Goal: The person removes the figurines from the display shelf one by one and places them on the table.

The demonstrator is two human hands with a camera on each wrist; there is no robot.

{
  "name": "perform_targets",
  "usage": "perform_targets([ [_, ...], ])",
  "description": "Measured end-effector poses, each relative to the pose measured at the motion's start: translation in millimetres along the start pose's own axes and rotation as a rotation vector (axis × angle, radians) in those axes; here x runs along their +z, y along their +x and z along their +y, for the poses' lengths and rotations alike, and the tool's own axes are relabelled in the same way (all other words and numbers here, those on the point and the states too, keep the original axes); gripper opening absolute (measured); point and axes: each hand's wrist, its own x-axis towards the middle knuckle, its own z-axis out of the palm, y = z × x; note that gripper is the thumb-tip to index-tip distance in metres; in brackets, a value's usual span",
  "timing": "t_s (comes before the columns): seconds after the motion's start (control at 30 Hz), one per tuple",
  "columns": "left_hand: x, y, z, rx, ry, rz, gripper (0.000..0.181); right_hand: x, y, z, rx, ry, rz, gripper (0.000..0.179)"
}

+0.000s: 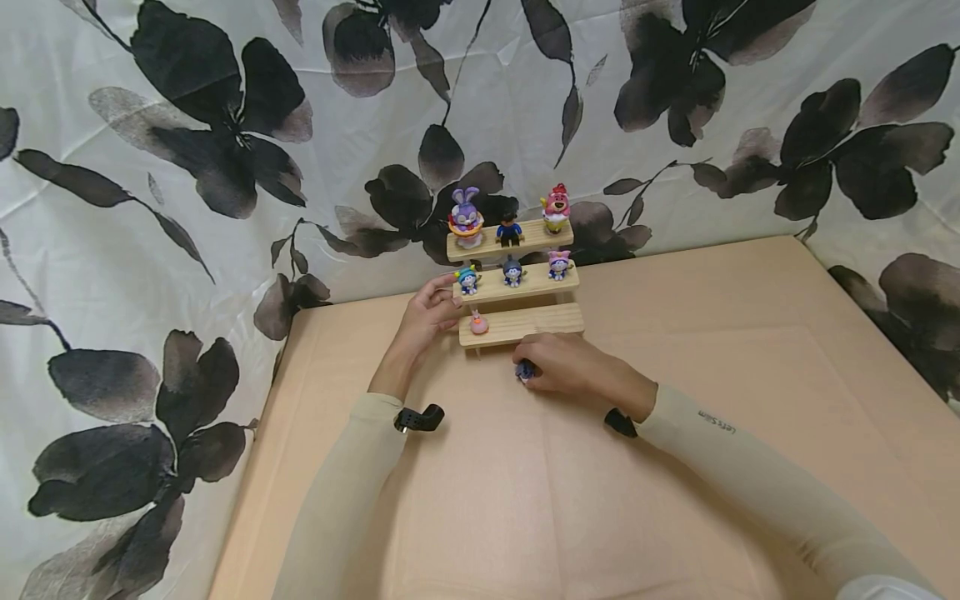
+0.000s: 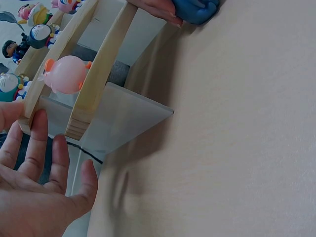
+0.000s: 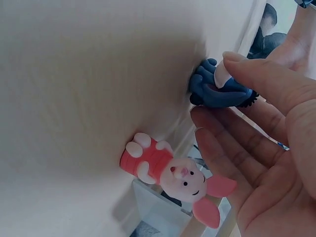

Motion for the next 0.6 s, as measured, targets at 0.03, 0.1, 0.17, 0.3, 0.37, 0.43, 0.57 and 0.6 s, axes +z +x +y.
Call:
perform_targets([
  [0.03, 0.1, 0.1, 0.1, -0.001, -0.002, -0.001, 0.047, -0.2, -0.2, 0.0, 0.003, -0.005, 0.000, 0.038],
  [0.1, 0.3, 0.2, 0.1, -0.002, -0.006, -0.001, 0.047, -0.9, -1.0, -0.3, 0.007, -0.012, 0.001, 0.038],
  [0.17, 0.2, 0.4, 0.0, -0.004, -0.007, -0.001, 0.047, -1.7, -1.7, -0.8, 0.009, -0.020, 0.002, 0.038],
  [0.3, 0.2, 0.3, -0.1, -0.004, -0.007, -0.002, 0.047, -2.7, -2.4, -1.5, 0.014, -0.044, -0.004, 0.037],
  [0.37, 0.4, 0.4, 0.0, -0.003, -0.009, -0.002, 0.048, -2.9, -2.6, -1.4, 0.016, -0.053, -0.008, 0.036],
  [0.43, 0.4, 0.6, 0.1, -0.003, -0.013, -0.002, 0.047, -3.1, -2.8, -0.9, 0.016, -0.055, -0.009, 0.034],
  [0.57, 0.4, 0.9, 0.1, 0.000, -0.013, -0.001, 0.047, -3.5, -4.1, 0.1, 0.007, -0.066, -0.001, 0.033],
  [0.6, 0.3, 1.1, -0.1, 0.000, -0.014, 0.000, 0.047, -3.5, -4.4, 0.4, 0.003, -0.070, 0.003, 0.033],
])
